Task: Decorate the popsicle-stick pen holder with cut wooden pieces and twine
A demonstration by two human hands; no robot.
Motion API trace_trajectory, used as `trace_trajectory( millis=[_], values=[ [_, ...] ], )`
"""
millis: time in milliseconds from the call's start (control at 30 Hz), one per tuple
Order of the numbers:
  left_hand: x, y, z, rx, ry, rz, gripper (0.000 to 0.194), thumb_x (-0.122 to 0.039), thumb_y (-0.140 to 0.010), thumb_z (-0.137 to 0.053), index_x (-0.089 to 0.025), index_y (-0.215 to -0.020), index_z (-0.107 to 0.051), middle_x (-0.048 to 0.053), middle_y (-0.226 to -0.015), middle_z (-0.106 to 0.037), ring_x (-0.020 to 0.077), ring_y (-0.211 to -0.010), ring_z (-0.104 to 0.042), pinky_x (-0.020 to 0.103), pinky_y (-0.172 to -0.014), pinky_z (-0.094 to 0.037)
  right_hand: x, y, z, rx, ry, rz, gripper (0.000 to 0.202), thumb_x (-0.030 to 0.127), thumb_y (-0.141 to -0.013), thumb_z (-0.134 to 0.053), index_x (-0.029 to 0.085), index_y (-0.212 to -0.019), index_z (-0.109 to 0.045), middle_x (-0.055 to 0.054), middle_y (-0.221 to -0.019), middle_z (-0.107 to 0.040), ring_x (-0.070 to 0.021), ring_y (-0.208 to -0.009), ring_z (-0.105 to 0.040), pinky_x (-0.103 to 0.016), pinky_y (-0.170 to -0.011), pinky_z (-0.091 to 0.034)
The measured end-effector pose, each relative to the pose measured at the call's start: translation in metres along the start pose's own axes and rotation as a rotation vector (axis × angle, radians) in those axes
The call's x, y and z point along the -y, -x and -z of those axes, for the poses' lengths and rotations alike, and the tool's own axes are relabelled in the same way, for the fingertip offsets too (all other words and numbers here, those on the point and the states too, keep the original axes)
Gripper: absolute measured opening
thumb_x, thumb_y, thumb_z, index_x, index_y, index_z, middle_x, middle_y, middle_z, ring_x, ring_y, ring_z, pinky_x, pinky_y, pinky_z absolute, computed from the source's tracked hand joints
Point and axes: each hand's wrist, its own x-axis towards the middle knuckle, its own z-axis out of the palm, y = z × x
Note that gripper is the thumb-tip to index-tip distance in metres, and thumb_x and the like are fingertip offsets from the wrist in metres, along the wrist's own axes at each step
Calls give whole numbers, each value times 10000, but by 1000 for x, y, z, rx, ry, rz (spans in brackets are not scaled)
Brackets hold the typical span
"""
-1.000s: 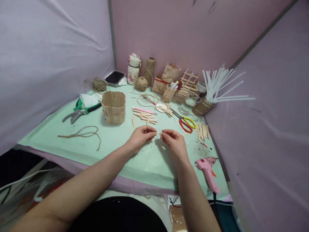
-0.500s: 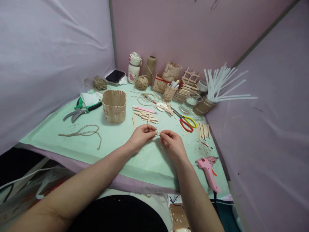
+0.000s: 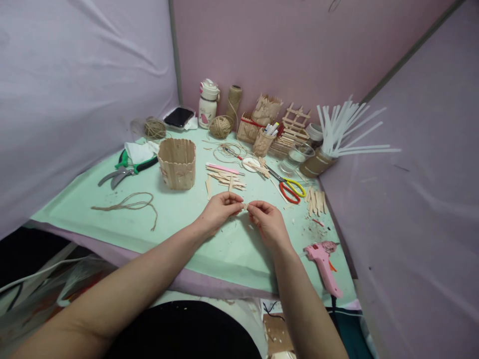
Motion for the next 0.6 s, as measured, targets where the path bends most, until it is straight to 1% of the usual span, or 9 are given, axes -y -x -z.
trace_trajectory(
  millis=[200,600],
  values=[
    [1,0,0,-13,-14,3,290,-294,-568,-814,-162,-765,-647,-13,-682,-624,98,-625,-551,250,-630,-436,-1,0,0,5,13,7,222,324,-592,-798,171,-707,-686,25,-593,-594,-102,-546,-492,-244,-548,-375],
    [-1,2,-1,-26,-40,-28,272,-278,-569,-797,-153,-745,-633,-14,-645,-601,97,-592,-531,251,-595,-423,-3,0,1,11,32,7,210,316,-627,-788,160,-721,-683,23,-584,-591,-105,-558,-494,-242,-557,-358]
  ],
)
